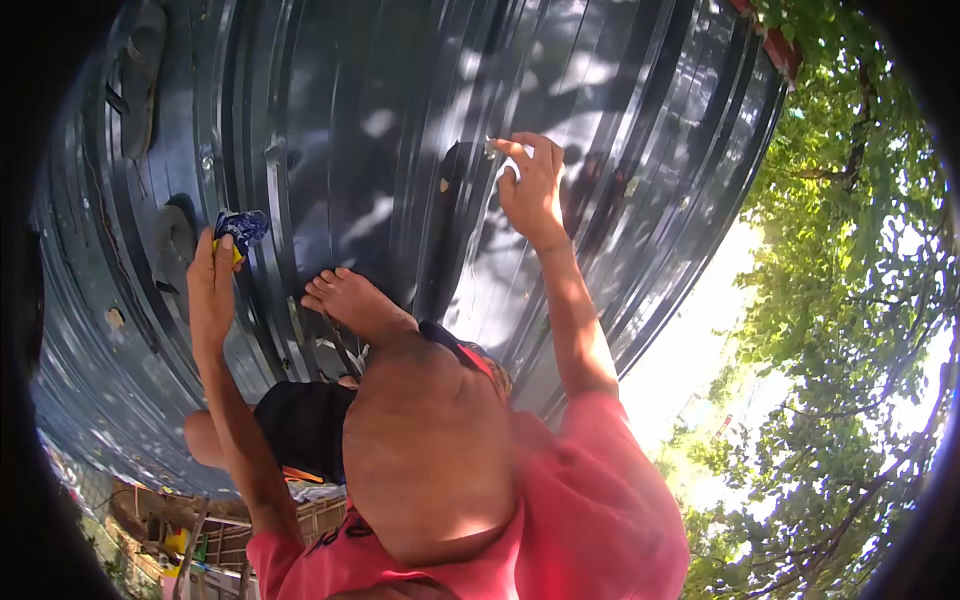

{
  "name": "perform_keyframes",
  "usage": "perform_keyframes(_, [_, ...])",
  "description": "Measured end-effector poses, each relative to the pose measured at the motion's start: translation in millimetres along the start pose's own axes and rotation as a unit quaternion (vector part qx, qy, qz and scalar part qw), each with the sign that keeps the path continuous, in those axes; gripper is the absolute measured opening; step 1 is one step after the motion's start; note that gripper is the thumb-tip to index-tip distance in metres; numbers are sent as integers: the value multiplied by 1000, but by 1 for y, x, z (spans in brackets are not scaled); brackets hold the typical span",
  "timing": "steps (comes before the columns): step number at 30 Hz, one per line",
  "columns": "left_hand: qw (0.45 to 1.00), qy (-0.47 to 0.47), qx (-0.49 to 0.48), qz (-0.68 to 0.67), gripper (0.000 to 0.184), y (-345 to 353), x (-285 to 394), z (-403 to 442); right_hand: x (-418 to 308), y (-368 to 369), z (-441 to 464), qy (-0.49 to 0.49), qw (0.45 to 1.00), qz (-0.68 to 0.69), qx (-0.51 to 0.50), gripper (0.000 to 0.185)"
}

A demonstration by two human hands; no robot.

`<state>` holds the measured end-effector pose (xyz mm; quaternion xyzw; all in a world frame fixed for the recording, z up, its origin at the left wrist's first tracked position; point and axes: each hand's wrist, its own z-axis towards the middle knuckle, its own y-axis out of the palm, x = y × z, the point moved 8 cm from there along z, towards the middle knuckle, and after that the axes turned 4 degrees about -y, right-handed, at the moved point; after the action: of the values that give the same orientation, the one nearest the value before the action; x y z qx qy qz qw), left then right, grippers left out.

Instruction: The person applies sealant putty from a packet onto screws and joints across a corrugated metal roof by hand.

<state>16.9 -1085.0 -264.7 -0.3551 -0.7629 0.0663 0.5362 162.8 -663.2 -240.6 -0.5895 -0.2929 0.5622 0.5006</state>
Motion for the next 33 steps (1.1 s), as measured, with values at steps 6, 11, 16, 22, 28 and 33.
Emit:
perform_keyframes(6, [987, 116, -97, -55, 27, 81, 67, -2, 8, 11, -5, 19, 1000, 10, 22, 50])
perform_keyframes(11, [964, 189, -158, -96, 25, 172, 121, 9, 12, 13, -17, 17, 999, -26, 37, 55])
perform_keyframes(16, [962, 240, -98, -87, 23, 216, 110, 29, 17, 19, -28, 19, 998, -43, 46, 64])
perform_keyframes(22, [967, 219, -106, -75, 25, 214, 104, 32, 18, 51, -50, 73, 995, -23, 68, 71])
perform_keyframes(28, [964, 222, -122, -81, 28, 216, 101, 37, -15, 55, -52, 93, 991, -69, 74, 75])
perform_keyframes(33, [966, 193, -120, -127, 21, 214, 101, 36, -20, 30, -51, 73, 990, -100, 59, 62])
